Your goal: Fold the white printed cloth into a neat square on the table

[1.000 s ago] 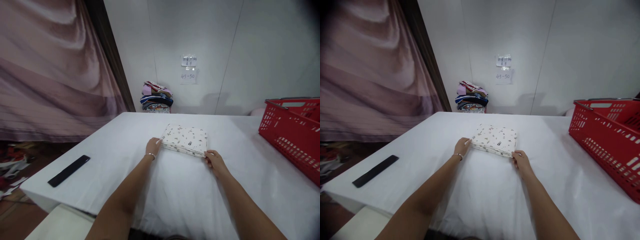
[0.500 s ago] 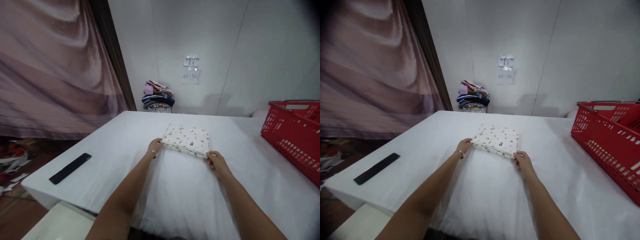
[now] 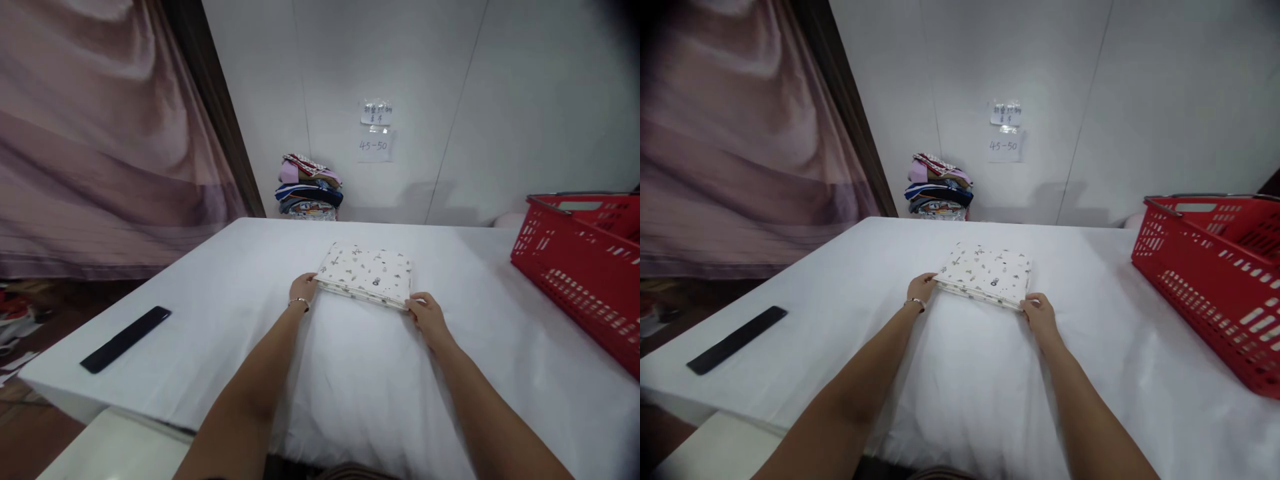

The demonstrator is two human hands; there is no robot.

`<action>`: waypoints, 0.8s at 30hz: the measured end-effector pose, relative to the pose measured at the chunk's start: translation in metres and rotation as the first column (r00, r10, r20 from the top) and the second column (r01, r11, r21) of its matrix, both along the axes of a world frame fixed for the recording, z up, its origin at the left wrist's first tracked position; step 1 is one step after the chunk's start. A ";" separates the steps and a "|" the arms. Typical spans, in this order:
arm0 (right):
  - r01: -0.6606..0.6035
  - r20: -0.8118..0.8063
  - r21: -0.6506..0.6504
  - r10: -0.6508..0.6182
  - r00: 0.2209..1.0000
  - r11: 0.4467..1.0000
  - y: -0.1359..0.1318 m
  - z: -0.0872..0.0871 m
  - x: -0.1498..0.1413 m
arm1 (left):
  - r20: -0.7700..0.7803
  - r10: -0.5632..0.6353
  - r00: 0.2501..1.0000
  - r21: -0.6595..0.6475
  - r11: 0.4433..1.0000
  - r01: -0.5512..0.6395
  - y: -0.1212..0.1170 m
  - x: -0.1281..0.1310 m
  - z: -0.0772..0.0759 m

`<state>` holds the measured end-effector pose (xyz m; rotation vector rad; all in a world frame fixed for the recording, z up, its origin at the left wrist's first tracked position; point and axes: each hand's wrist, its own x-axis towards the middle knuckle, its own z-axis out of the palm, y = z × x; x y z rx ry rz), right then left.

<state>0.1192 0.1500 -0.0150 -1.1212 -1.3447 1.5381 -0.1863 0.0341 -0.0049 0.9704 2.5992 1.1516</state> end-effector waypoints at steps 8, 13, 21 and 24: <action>0.006 0.041 0.051 -0.008 0.999 0.999 0.006 -0.007 -0.001 | -0.006 -0.009 1.000 -0.025 1.000 0.009 0.002 -0.002 -0.003; -0.021 0.064 0.046 0.018 0.998 0.999 0.007 -0.008 -0.002 | -0.006 -0.045 0.999 -0.080 0.996 0.045 0.001 -0.007 0.006; 0.022 0.057 0.069 -0.026 0.998 0.997 0.002 0.001 -0.004 | -0.410 -0.318 0.855 -0.034 0.942 0.334 0.021 0.057 0.034; 0.020 0.055 0.069 -0.024 0.998 0.997 0.001 0.003 -0.004 | -0.512 -0.568 0.644 -0.082 0.779 0.622 0.039 0.109 0.029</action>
